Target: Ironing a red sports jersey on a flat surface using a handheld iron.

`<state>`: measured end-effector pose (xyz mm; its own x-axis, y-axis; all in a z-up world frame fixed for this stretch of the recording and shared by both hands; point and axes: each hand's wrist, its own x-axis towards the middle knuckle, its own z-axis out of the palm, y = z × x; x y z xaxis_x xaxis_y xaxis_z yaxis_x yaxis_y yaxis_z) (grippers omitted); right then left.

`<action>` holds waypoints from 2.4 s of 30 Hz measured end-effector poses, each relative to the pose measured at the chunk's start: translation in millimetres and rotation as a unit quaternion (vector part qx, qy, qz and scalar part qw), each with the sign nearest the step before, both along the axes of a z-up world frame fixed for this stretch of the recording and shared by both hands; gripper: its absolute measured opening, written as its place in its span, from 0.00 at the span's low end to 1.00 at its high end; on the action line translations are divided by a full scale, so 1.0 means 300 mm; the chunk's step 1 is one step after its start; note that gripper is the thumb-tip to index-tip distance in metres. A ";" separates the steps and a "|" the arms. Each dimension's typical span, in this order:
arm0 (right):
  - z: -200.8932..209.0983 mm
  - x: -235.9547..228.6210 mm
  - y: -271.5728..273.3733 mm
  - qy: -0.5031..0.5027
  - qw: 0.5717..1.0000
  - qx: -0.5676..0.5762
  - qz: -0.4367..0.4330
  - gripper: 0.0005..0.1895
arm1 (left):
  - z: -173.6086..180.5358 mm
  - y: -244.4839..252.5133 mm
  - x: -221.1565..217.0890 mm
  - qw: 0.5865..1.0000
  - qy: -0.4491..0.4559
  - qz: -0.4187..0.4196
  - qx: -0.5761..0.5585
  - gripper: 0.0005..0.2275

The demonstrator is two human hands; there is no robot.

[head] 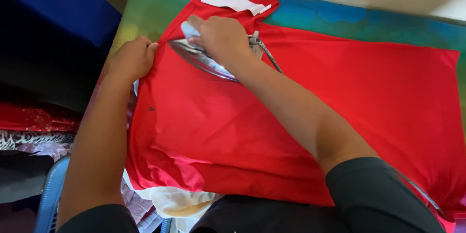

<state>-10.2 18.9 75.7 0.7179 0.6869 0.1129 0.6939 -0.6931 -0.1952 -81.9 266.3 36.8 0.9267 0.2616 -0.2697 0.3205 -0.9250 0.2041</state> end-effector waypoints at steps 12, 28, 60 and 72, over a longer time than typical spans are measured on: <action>0.089 -0.022 -0.353 0.017 0.996 -0.071 -0.060 0.27 | 0.035 -0.034 -0.030 1.000 -0.002 -0.007 0.006 0.20; -0.004 0.153 -1.150 -0.149 0.944 -0.143 -0.257 0.24 | 0.094 -0.141 0.139 0.958 0.051 -0.025 0.282 0.19; 0.007 -0.059 -1.477 -0.070 0.896 -0.170 -0.405 0.39 | -0.029 -0.843 0.100 0.969 -0.118 -0.209 -0.053 0.40; -0.022 -0.050 -1.685 -0.126 0.870 -0.231 -0.417 0.38 | -0.039 -0.854 0.088 0.972 -0.099 -0.207 -0.040 0.40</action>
<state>-25.3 -486.6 69.0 0.9808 -0.0476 0.1893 -0.1080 -0.9402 0.3230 -55.5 10.0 25.2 0.9839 -0.1602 -0.0791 -0.1296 -0.9448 0.3009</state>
